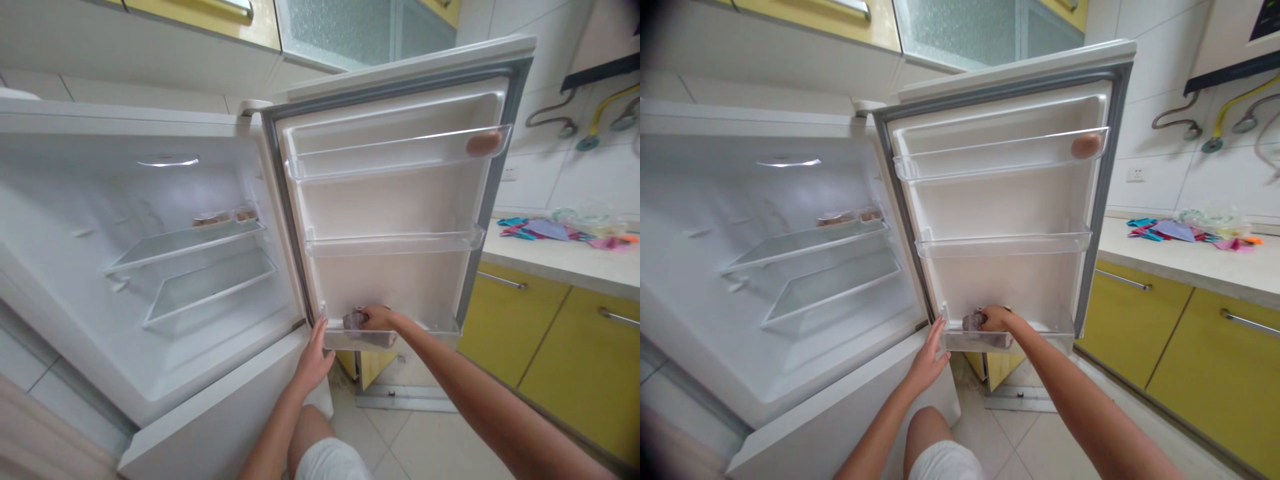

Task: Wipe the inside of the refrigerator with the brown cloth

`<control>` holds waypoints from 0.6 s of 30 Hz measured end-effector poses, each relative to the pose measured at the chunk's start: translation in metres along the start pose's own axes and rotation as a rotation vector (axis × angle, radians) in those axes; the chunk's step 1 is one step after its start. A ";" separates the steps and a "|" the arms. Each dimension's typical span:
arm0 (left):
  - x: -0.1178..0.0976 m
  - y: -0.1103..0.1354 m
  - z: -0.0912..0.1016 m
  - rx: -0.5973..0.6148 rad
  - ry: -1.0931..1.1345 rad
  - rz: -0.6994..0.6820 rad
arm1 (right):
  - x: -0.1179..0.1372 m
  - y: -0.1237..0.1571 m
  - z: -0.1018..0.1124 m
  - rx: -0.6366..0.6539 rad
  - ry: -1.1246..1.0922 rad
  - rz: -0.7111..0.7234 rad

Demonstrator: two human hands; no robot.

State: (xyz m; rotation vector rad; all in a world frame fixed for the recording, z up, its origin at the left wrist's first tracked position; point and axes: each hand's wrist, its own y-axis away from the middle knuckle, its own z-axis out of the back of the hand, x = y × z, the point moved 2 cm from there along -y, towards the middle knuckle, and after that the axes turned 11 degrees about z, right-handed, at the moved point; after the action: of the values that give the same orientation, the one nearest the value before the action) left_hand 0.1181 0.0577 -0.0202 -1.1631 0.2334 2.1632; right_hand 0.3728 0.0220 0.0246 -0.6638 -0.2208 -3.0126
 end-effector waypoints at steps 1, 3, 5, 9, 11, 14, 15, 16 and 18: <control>0.003 0.001 -0.002 -0.007 0.019 -0.001 | 0.012 -0.011 -0.005 -0.010 -0.024 0.014; 0.007 0.004 -0.006 -0.026 0.044 0.004 | 0.031 -0.031 -0.013 -0.031 -0.082 0.024; 0.009 0.006 -0.009 -0.034 0.073 0.017 | 0.043 -0.042 -0.017 -0.055 -0.161 0.013; 0.008 0.007 -0.010 -0.011 0.144 0.041 | 0.044 -0.038 -0.019 -0.077 -0.409 -0.012; 0.008 0.007 -0.010 -0.007 0.177 0.052 | 0.041 -0.030 -0.017 -0.061 -0.560 -0.007; 0.012 0.005 -0.012 0.004 0.250 0.081 | 0.045 -0.025 -0.012 -0.045 -0.749 0.023; 0.014 0.005 -0.012 0.015 0.275 0.097 | 0.048 -0.025 -0.011 -0.050 -0.797 0.039; 0.016 0.004 -0.013 0.029 0.296 0.114 | 0.052 -0.027 -0.009 -0.058 -0.836 0.055; 0.018 0.003 -0.013 0.052 0.325 0.147 | 0.061 -0.031 -0.007 -0.059 -0.884 0.081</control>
State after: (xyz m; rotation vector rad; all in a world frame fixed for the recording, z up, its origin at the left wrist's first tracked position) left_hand 0.1183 0.0582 -0.0428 -1.5057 0.5279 2.0674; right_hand 0.3122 0.0502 0.0397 -1.8996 -0.1197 -2.4397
